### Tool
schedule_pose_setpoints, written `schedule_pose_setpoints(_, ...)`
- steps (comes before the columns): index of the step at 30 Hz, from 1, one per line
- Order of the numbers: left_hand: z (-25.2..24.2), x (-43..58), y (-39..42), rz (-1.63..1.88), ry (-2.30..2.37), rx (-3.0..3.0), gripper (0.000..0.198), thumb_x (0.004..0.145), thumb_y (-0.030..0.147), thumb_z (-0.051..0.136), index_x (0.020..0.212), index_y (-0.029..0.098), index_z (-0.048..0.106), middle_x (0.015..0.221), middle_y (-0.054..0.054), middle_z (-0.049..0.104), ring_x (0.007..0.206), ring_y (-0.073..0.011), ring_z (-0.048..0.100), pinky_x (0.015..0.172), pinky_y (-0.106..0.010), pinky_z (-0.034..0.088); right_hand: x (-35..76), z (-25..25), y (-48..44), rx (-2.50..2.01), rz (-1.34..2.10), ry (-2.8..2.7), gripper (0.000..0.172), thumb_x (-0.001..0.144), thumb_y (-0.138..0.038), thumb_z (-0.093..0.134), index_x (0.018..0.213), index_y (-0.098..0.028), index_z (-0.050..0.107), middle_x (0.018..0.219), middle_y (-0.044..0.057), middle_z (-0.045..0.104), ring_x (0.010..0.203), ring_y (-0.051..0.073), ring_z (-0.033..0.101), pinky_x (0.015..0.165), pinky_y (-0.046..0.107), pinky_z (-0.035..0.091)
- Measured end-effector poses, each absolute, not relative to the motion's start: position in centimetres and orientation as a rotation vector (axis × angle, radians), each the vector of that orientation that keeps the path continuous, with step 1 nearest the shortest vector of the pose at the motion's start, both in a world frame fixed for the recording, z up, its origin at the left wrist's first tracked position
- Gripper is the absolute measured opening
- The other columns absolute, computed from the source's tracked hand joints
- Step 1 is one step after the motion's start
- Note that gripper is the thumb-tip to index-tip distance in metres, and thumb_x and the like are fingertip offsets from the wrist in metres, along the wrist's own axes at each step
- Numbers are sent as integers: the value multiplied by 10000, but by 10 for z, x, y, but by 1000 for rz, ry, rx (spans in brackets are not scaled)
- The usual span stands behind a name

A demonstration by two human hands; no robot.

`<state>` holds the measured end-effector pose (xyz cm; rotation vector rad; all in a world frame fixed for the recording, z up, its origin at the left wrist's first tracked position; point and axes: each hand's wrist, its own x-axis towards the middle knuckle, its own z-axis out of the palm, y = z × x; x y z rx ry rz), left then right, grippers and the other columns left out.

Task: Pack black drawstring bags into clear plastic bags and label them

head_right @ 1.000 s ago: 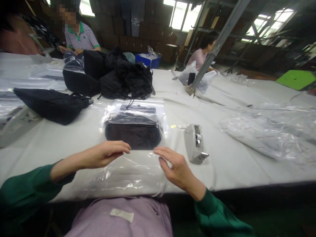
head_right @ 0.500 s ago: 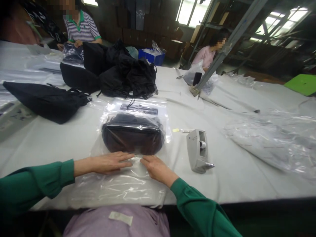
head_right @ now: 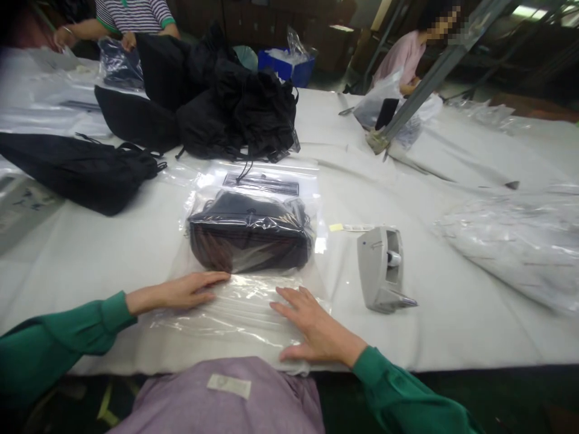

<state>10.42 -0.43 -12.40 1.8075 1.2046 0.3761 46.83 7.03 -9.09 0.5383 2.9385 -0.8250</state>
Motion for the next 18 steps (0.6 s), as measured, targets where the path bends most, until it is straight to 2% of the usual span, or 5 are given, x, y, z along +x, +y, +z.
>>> schedule_pose_setpoints(4, -120, 129, -8, 83, 1296, 2157, 654, 842, 250, 589, 1462, 222, 382, 1463, -149, 421, 1223, -336, 482, 1028, -495, 411, 483, -94, 45, 446, -497, 3006, 332, 874, -141, 587, 1203, -182, 611, 1384, 188, 541, 1294, 331, 486, 1078, 646, 330)
schedule_pose_setpoints(6, -115, 138, -5, -55, 1345, 2243, 703, 806, 284, 645, 1459, 233, 389, 1460, -174, 400, 1167, -368, 497, 964, -518, 441, 484, -99, 44, 477, -362, 3127, 290, 876, -11, 441, 1030, -147, 646, 1274, 193, 618, 1213, 295, 560, 1040, 614, 398)
schedule_pose_setpoints(14, -70, 135, -38, 157, 1290, 2057, 1107, 722, 582, 728, 1557, 226, 95, 1553, -171, 316, 1358, -376, 392, 1102, -528, 328, 465, -58, 68, 981, -351, 3414, 255, 1000, -208, 410, 1010, -178, 663, 837, 89, 712, 779, 203, 674, 724, 341, 571)
schedule_pose_setpoints(16, -67, 139, -55, 180, 1503, 2132, 991, 742, 432, 751, 1541, 244, 194, 1450, -164, 475, 1293, -379, 470, 1081, -577, 333, 463, -54, 76, 1054, -354, 3445, 259, 1002, -239, 424, 1018, -180, 676, 847, 85, 729, 772, 205, 690, 726, 336, 572)
schedule_pose_setpoints(18, -67, 141, -61, 166, 1690, 2174, 565, 865, 280, 612, 1409, 238, 466, 1168, -137, 675, 1084, -320, 624, 1000, -530, 434, 461, -52, 85, 1131, -396, 3470, 254, 997, -266, 446, 1020, -190, 688, 874, 78, 743, 782, 204, 702, 738, 330, 572)
